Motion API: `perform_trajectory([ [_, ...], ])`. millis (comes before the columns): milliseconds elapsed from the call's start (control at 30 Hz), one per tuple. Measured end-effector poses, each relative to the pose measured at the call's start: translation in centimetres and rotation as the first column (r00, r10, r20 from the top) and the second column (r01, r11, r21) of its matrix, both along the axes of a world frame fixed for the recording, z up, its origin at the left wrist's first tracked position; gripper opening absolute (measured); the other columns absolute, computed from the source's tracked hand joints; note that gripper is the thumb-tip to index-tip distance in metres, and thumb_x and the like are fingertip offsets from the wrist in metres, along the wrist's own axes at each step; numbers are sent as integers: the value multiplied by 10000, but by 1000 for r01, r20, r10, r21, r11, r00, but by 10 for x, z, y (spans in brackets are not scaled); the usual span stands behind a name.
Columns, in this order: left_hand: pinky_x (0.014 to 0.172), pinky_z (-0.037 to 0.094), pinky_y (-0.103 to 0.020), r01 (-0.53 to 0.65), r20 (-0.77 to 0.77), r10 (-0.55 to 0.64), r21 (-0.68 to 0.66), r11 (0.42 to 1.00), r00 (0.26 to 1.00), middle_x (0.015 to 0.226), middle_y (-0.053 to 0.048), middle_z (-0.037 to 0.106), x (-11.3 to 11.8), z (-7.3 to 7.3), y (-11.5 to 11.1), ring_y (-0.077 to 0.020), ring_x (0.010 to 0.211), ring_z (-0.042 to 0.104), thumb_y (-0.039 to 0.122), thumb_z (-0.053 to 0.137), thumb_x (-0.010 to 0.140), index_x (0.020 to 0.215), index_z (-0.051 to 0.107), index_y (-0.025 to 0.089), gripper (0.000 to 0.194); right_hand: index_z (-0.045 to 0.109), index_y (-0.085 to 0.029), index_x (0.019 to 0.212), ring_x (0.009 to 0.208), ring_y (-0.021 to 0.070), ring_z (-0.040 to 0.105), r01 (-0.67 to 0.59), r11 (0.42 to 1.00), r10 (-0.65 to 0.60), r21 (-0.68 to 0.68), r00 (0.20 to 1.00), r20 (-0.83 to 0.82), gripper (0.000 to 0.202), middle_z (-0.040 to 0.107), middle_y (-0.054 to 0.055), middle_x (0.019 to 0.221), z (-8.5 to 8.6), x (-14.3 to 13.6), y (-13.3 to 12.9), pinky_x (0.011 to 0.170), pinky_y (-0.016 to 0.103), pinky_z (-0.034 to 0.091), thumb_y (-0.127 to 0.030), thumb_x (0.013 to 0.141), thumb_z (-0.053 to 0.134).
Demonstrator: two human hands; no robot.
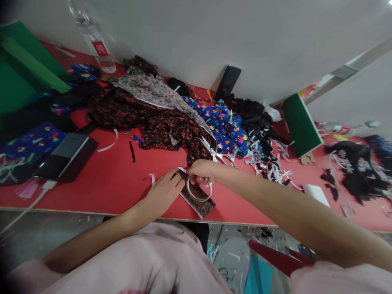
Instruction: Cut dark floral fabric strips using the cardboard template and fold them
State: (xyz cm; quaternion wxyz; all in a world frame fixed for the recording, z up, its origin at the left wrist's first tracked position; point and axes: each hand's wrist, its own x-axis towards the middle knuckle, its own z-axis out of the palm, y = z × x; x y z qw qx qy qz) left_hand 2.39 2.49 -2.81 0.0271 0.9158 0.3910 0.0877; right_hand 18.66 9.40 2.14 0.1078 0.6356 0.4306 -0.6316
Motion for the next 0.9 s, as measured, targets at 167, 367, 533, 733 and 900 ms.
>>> perform_trajectory([
  [167, 947, 439, -350, 44, 15, -43, -27, 999, 999, 1115, -111, 608, -2, 0, 4, -237, 1215, 461, 137, 410, 888, 1044, 582, 114, 233, 469, -144, 609, 270, 16, 277, 13, 1000, -13, -12, 1000, 13, 268, 519, -24, 434, 4, -4, 0, 280, 148, 164, -180, 870, 420],
  [367, 956, 434, -350, 72, 23, -70, -88, 994, 997, 1120, -139, 603, -2, 4, 7, -235, 1224, 460, 113, 386, 886, 1052, 571, 89, 250, 467, -140, 597, 263, 11, 282, 16, 999, -15, -28, 999, 40, 275, 513, -27, 406, 7, -6, -1, 276, 133, 161, -168, 869, 440],
  [533, 969, 425, -348, 67, 13, -66, -108, 992, 998, 1124, -145, 598, -2, 4, 8, -227, 1225, 463, 94, 374, 882, 1040, 569, 89, 251, 478, -132, 550, 247, 17, 269, -6, 999, 9, -46, 998, 61, 333, 462, -30, 349, 5, -5, -1, 271, 139, 156, -182, 876, 433],
  [733, 976, 413, -356, 82, 7, -82, -125, 989, 997, 1119, -145, 580, -2, 2, 9, -233, 1215, 464, 69, 380, 858, 1040, 554, 89, 253, 492, -117, 545, 254, 15, 286, -18, 999, 21, -37, 996, 82, 348, 507, -4, 391, 0, -4, 0, 271, 141, 162, -190, 880, 431],
  [900, 924, 443, -352, 92, -25, -96, -142, 986, 995, 1117, -154, 557, -1, 4, 11, -230, 1167, 490, 48, 382, 832, 1077, 521, 91, 285, 507, -124, 575, 262, 18, 301, -26, 1000, 27, -6, 996, 89, 336, 528, -5, 418, 1, -3, -4, 273, 145, 182, -247, 884, 460],
])
